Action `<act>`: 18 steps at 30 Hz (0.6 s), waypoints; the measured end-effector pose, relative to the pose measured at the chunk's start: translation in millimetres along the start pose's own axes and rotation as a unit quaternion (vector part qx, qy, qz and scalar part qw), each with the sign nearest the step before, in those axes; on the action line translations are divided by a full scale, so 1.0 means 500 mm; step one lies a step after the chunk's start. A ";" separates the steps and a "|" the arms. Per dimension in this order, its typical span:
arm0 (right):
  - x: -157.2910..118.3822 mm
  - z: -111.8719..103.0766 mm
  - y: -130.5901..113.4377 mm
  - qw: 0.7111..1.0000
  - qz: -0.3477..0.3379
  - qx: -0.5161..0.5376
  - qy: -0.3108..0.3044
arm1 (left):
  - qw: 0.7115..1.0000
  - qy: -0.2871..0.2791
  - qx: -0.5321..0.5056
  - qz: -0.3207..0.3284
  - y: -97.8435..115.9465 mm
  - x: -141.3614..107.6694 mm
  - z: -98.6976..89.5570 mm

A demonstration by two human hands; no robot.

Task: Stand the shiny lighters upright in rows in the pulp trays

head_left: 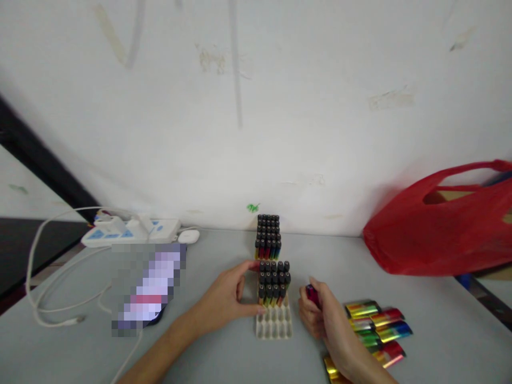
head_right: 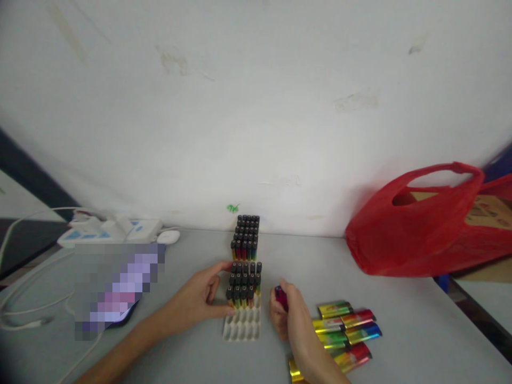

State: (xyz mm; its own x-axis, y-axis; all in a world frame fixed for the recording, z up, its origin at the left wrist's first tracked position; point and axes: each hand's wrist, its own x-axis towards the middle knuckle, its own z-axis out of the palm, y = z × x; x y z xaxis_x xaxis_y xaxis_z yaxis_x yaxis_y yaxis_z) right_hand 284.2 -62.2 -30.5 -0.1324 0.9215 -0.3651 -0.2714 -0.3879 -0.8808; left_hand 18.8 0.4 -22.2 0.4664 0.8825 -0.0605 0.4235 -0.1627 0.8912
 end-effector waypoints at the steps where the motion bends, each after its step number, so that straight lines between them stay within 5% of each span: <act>1: 0.000 0.000 -0.002 1.000 -0.001 0.000 -0.003 | 1.000 -0.001 -0.003 0.001 0.001 0.000 0.000; 12: -0.003 0.015 -0.016 0.998 -0.043 -0.048 0.006 | 1.000 -0.001 -0.005 0.000 -0.001 0.000 0.002; 18: -0.005 0.017 -0.020 0.998 -0.011 -0.060 0.012 | 1.000 0.000 -0.007 0.000 -0.006 0.001 0.002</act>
State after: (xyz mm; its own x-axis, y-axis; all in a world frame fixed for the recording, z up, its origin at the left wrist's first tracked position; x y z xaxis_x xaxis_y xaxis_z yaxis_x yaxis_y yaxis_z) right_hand 279.1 -60.8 -18.4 -0.1036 0.9308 -0.3505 -0.1578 -0.3633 -0.9182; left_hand 18.5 1.1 -25.5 0.4670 0.8822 -0.0602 0.4116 -0.1566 0.8978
